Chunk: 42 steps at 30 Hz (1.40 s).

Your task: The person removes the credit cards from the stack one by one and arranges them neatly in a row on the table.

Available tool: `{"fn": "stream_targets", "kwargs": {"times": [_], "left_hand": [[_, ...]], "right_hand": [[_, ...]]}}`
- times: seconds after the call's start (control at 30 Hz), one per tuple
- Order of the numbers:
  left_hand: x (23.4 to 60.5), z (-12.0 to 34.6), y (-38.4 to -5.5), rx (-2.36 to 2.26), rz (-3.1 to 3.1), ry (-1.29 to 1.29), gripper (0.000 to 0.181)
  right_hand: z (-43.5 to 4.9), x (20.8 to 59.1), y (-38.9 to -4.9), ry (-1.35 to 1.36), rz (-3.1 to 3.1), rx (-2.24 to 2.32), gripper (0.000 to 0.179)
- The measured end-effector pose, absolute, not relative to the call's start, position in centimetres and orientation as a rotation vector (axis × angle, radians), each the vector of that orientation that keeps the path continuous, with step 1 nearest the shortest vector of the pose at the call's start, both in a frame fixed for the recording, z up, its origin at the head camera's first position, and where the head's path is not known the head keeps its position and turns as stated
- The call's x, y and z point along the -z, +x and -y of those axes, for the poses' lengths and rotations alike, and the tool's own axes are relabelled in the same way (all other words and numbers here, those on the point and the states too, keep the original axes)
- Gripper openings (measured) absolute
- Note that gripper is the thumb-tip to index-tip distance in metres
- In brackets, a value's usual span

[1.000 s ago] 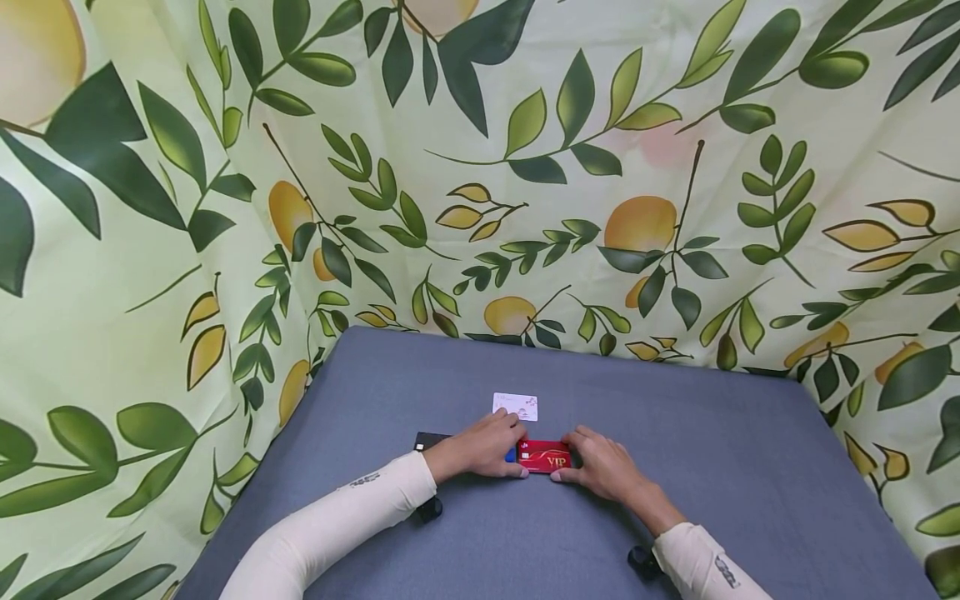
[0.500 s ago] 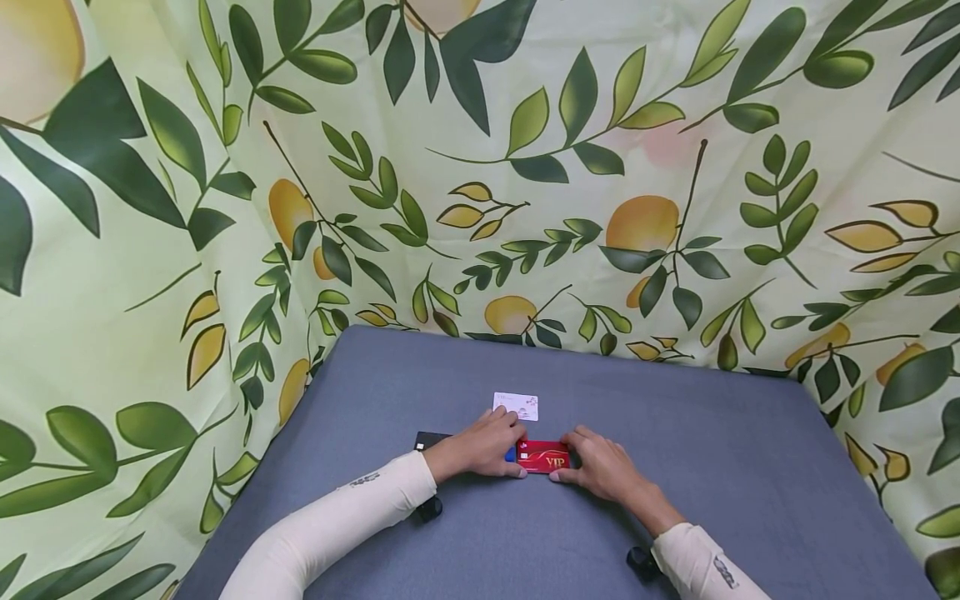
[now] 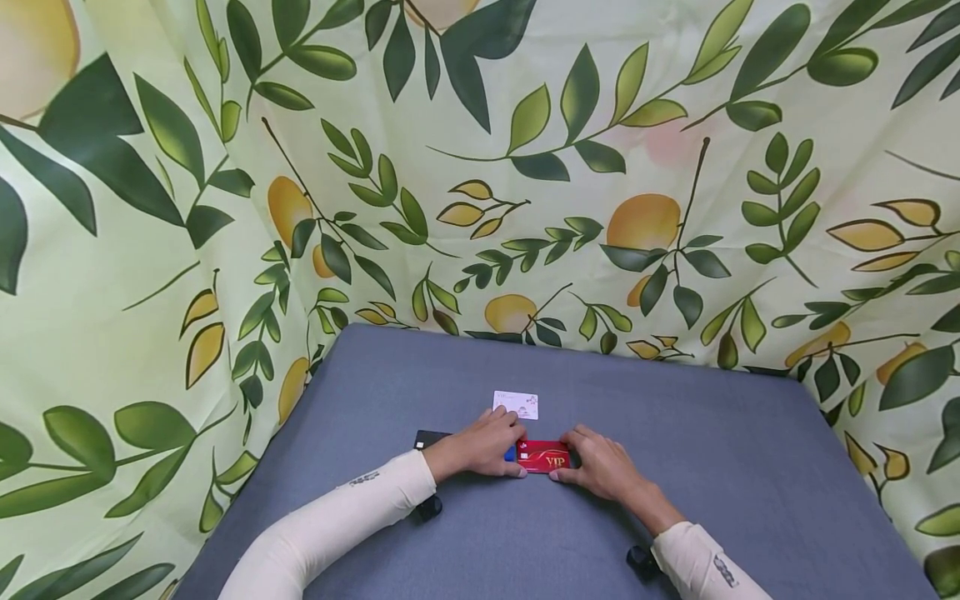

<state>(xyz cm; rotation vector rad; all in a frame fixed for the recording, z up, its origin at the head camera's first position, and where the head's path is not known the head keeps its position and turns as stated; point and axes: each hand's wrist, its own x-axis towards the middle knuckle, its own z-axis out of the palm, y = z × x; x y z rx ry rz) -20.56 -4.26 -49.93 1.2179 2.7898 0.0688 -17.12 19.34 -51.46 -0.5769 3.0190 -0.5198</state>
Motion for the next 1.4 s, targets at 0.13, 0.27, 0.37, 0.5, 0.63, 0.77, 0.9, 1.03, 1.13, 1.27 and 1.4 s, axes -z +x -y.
{"fn": "stream_targets", "kwargs": {"times": [0.13, 0.27, 0.37, 0.5, 0.63, 0.77, 0.9, 1.03, 1.13, 1.27, 1.4], "left_hand": [[49.94, 4.32, -20.68, -0.055, -2.792, 1.227, 0.058], [50.03, 4.32, -20.79, -0.041, -2.800, 1.238, 0.056], [50.07, 4.31, -20.81, -0.037, -2.804, 1.239, 0.055], [50.07, 4.31, -20.79, -0.043, -2.806, 1.235, 0.055], [50.04, 4.32, -20.75, -0.050, -2.805, 1.237, 0.055], [50.12, 4.31, -20.75, -0.057, -2.803, 1.237, 0.055], [50.24, 4.29, -20.80, -0.072, -2.799, 1.230, 0.056], [50.26, 4.29, -20.84, -0.081, -2.795, 1.225, 0.056], [50.20, 4.29, -20.80, -0.080, -2.793, 1.223, 0.055], [50.08, 4.29, -20.68, -0.074, -2.789, 1.217, 0.054], [50.02, 4.33, -20.66, -0.069, -2.787, 1.213, 0.055]], "right_hand": [[-19.31, 51.47, -17.21, -0.574, -3.016, 0.519, 0.056], [-19.31, 51.45, -17.24, -0.579, -3.018, 0.522, 0.056], [-19.34, 51.45, -17.23, -0.584, -3.024, 0.523, 0.057], [-19.38, 51.42, -17.21, -0.590, -3.031, 0.524, 0.058], [-19.39, 51.40, -17.18, -0.589, -3.026, 0.525, 0.059], [-19.39, 51.44, -17.15, -0.582, -3.024, 0.522, 0.060], [-19.37, 51.43, -17.14, -0.578, -3.023, 0.518, 0.060], [-19.38, 51.46, -17.15, -0.577, -3.021, 0.517, 0.060], [-19.38, 51.55, -17.17, -0.581, -3.020, 0.519, 0.060], [-19.37, 51.66, -17.20, -0.591, -3.019, 0.513, 0.060], [-19.30, 51.68, -17.24, -0.601, -3.018, 0.506, 0.061]]}}
